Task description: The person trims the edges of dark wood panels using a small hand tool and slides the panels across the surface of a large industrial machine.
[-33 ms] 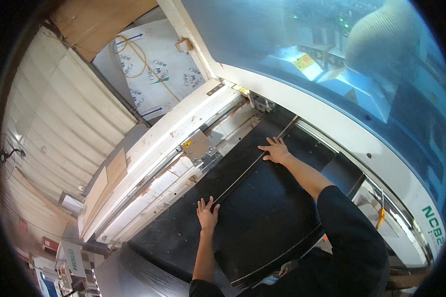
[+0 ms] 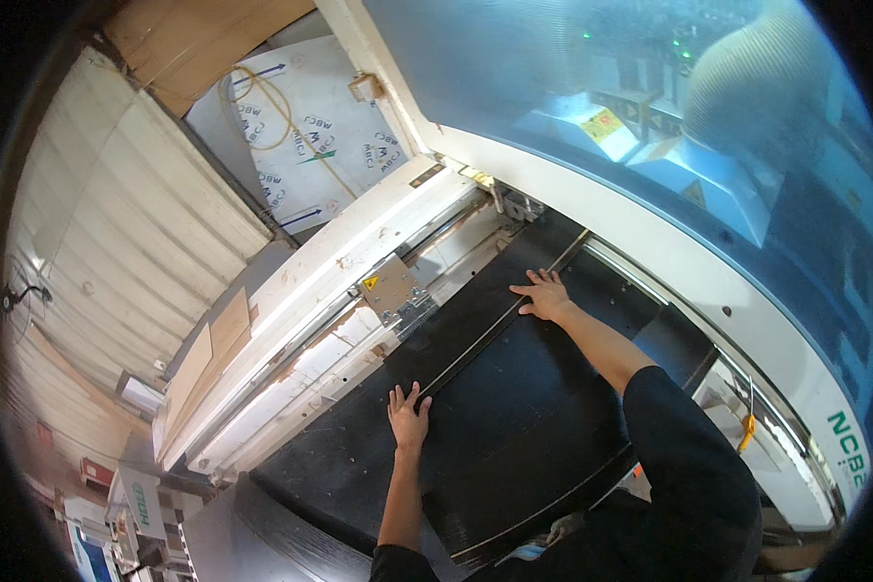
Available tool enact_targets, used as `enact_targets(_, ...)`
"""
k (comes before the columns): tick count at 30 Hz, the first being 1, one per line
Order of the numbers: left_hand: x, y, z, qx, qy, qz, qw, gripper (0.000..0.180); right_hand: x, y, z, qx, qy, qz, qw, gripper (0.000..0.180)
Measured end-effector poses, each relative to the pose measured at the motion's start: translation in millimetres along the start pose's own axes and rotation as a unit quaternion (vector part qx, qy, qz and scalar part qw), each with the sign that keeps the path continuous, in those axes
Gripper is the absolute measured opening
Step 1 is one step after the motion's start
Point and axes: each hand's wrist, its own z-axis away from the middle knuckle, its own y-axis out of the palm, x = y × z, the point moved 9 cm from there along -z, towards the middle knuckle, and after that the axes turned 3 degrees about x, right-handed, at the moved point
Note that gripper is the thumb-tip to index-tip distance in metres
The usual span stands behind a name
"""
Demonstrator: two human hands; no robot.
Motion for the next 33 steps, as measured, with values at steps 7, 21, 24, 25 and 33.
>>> enact_targets(7,-25.0,20.1,-45.9,-0.034,0.027,0.017,0.999,0.049,-46.0,-10.4,-22.6,-0.051,0.028,-0.024,0.998,0.071)
enact_targets(21,-40.2,21.5,-51.7,-0.081,0.035,0.022,0.996,0.057,-90.3,24.7,-7.6,-0.173,0.155,-0.044,0.972,0.110)
enact_targets(24,-40.4,18.1,-49.6,-0.101,0.030,0.012,0.994,0.060,-72.6,27.5,-11.9,-0.152,0.166,-0.040,0.973,0.118)
enact_targets(25,-38.3,16.6,-48.6,-0.106,0.027,0.004,0.994,0.061,-67.1,28.5,-12.1,-0.148,0.171,-0.044,0.973,0.119)
enact_targets(33,-33.5,8.6,-46.6,-0.120,-0.005,0.037,0.992,0.062,-63.4,26.1,-9.9,-0.209,0.151,-0.052,0.965,0.114)
